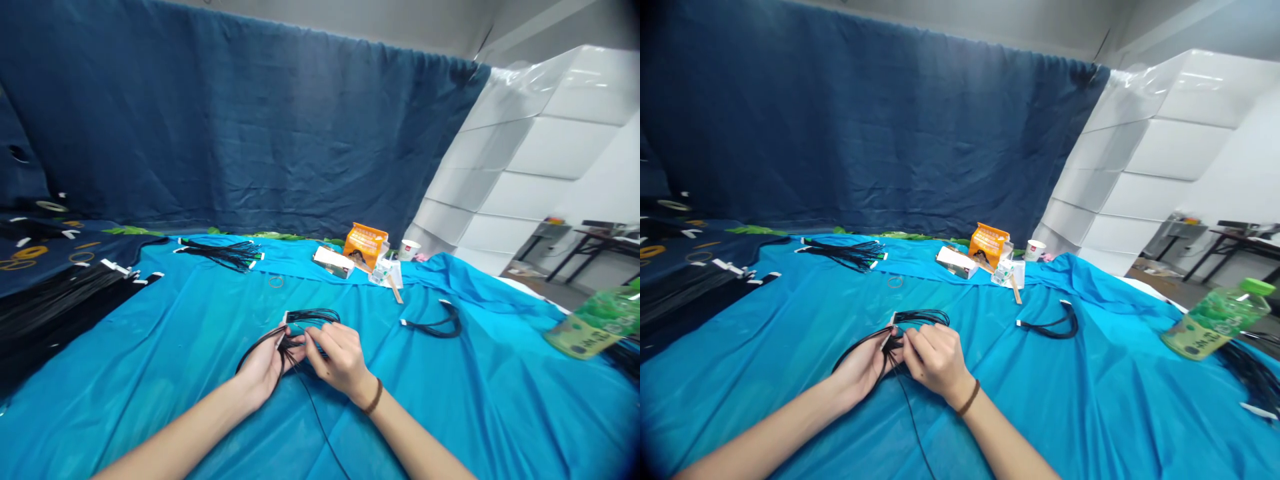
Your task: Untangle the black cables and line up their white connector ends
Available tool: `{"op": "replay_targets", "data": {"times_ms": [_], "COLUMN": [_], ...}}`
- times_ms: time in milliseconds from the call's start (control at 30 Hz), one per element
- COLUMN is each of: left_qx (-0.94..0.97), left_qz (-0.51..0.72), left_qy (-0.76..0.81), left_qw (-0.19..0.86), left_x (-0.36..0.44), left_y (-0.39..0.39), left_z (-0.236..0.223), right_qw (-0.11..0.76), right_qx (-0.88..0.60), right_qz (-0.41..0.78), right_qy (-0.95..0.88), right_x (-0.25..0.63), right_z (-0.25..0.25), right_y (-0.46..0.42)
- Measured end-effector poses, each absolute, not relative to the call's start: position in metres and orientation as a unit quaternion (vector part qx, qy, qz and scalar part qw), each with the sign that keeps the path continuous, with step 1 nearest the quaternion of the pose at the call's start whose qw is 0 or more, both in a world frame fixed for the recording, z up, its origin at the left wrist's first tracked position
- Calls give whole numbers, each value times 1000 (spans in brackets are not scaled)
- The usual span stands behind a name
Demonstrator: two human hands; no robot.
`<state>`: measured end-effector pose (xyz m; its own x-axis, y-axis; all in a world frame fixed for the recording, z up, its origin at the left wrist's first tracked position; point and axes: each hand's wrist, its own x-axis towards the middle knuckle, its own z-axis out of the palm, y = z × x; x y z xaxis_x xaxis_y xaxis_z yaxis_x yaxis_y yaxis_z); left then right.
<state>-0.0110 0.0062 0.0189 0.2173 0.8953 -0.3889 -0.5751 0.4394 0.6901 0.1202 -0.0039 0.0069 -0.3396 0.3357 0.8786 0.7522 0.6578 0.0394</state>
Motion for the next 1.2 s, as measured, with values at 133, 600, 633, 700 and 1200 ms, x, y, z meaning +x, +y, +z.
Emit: {"op": "replay_targets", "data": {"times_ms": [133,600,633,700,1200], "left_qx": [207,184,181,178,208], "left_qz": [490,496,497,499,473], "left_qy": [394,397,401,405,413], "left_qw": [750,750,748,745,750], "left_x": [-12,-12,-12,-12,-11], "left_y": [7,7,7,8,9], "left_z": [19,15,15,16,1], "right_qw": [457,454,454,454,463], "right_qx": [-337,-316,-315,-316,-292], "right_qz": [-219,-220,-223,-229,-251], "right_qy": [-794,-803,-803,-801,-798], "right_x": [120,116,116,116,118], "right_z": [5,10,10,12,18], "right_y": [-4,-7,-7,-7,-10]}}
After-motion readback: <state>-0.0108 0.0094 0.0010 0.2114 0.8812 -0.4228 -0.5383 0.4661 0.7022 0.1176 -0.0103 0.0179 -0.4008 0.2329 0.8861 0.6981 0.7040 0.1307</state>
